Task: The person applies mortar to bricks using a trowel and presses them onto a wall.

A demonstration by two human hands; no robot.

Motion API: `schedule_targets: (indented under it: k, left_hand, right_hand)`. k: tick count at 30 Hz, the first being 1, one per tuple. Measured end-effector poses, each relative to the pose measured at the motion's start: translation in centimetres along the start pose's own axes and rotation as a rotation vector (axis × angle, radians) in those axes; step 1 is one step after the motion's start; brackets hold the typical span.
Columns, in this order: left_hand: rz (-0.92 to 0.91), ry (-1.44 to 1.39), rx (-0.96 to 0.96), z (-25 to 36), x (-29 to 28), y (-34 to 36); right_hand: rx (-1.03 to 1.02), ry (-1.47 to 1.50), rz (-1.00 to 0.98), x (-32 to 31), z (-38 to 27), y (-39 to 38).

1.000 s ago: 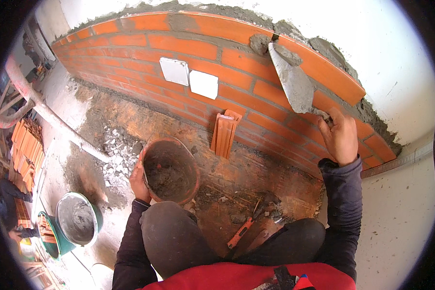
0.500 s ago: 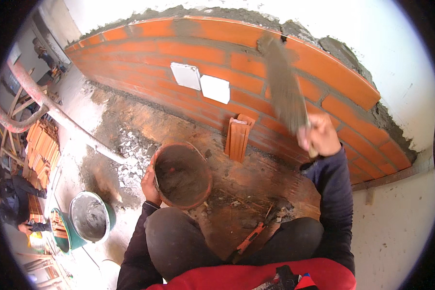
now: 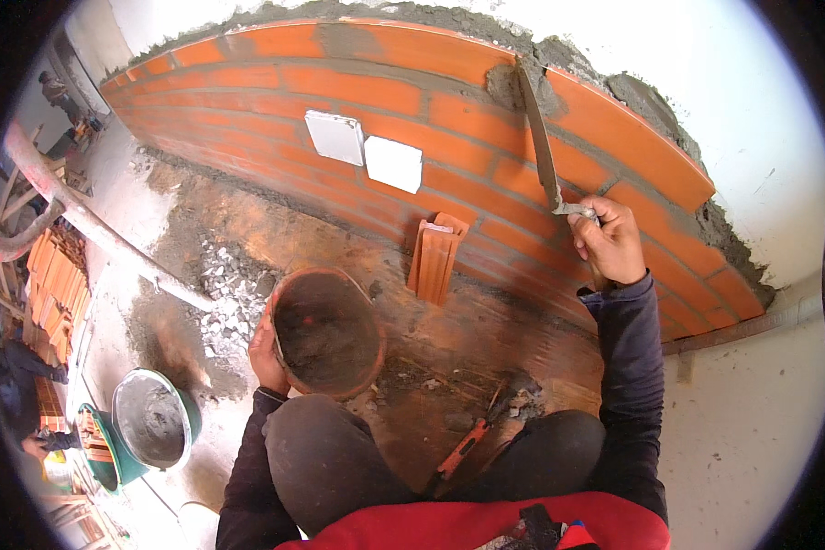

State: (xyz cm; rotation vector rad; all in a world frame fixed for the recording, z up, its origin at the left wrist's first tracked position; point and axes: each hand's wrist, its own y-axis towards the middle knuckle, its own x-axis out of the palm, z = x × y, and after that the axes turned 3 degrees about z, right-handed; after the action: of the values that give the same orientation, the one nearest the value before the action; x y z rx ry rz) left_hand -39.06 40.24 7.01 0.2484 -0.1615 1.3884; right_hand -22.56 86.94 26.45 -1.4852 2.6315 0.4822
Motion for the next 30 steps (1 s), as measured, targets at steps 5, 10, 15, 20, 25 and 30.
schedule_targets:
  k: [5,10,15,20,25,30]
  left_hand:
    - [-0.016,-0.061,-0.022,0.3,0.1,0.1]
    - [0.003,-0.017,-0.005,0.0,-0.4,0.1]
    - [0.051,-0.095,-0.123,-1.3,-2.0,0.3]
    - [0.039,-0.012,-0.014,0.4,-0.8,0.0]
    - [0.053,0.005,-0.028,0.3,-0.6,0.1]
    - [0.053,-0.066,-0.038,-0.5,-1.2,0.8]
  right_hand:
    - [0.016,-0.017,0.067,-1.2,0.0,-1.2]
    - [-0.302,-0.663,0.242,-1.0,-2.1,-3.4]
    - [-0.510,-0.974,0.262,0.3,-6.1,-5.2]
    - [-0.318,-0.393,-0.276,0.9,-7.8,-5.5]
    - [0.057,0.086,-0.149,-0.3,-2.5,-0.8]
    - [0.009,0.218,-0.116,-0.4,-1.8,-3.1]
